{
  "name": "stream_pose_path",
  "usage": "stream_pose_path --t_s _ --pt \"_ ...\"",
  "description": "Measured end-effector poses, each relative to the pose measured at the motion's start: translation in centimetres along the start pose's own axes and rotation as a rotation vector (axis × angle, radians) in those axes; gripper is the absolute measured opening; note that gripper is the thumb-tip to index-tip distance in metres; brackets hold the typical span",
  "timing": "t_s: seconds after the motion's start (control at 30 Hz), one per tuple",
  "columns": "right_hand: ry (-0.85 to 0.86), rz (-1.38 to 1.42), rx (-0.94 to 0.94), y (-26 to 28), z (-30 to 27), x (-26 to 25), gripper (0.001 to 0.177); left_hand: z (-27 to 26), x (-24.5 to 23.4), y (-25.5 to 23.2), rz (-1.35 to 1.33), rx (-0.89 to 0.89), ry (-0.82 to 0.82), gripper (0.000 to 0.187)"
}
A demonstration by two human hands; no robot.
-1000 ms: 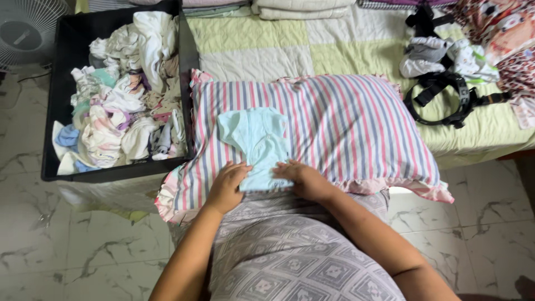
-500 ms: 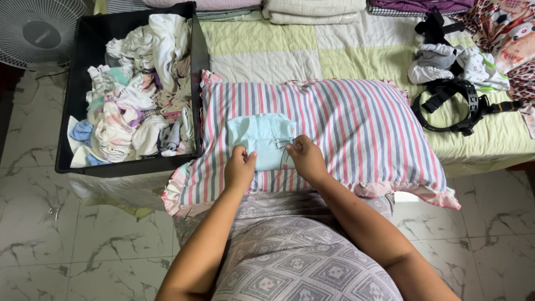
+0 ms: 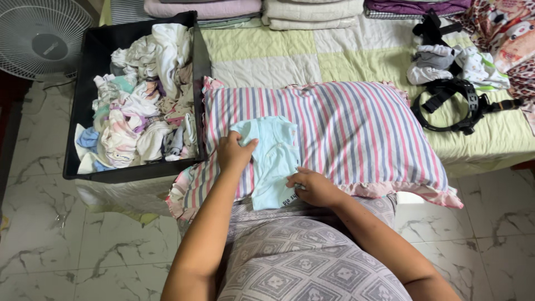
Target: The person folds several small pieces of clothing one by one on a striped pillow. They pick up each item from a black bin, unfold it, fold it neatly, and place it on the bed. The items include a light blue shirt, a white cloth, a grey patterned cloth, a pink patterned cloth, a plaid cloth, and a white cloth with purple trim.
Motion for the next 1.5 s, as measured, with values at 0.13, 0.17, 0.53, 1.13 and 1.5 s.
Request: stream_pose_path --t_s 0.13,0.17,0.53,1.13,1.5 --pt "-0.024 0.051 0.037 -0.6 0.7 -0.1 0.024 1.7 2.9 1.5 -0.108 -0.053 -0.115 0.028" --pt "-0.025 0.075 0.051 -0.9 0.5 0.0 0.024 2.0 3.8 2.4 -0.189 -0.125 -0.101 0.028" --pt "0.052 -0.099 -0.131 -0.7 0.4 0.1 0.048 3.9 6.0 6.1 -0.777 -0.321 0.34 0.029" --pt "0.002 0.055 -0.127 -2.3 0.3 0.2 0.031 1.4 5.9 -5.1 -0.648 -0.019 0.181 0.049" --pt "-0.22 0.682 0.386 -8.1 -0.4 0.1 0.018 -6.0 1.6 2.6 -0.865 0.415 0.746 0.055"
Point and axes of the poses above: each hand's wrist, its own z-axis towards the middle knuckle, its own x-axis out of the palm, y = z × x, the point moved 2 cm from there along z, towards the middle knuckle, and after that the axes turned 13 degrees about z, right-handed, at the moved point
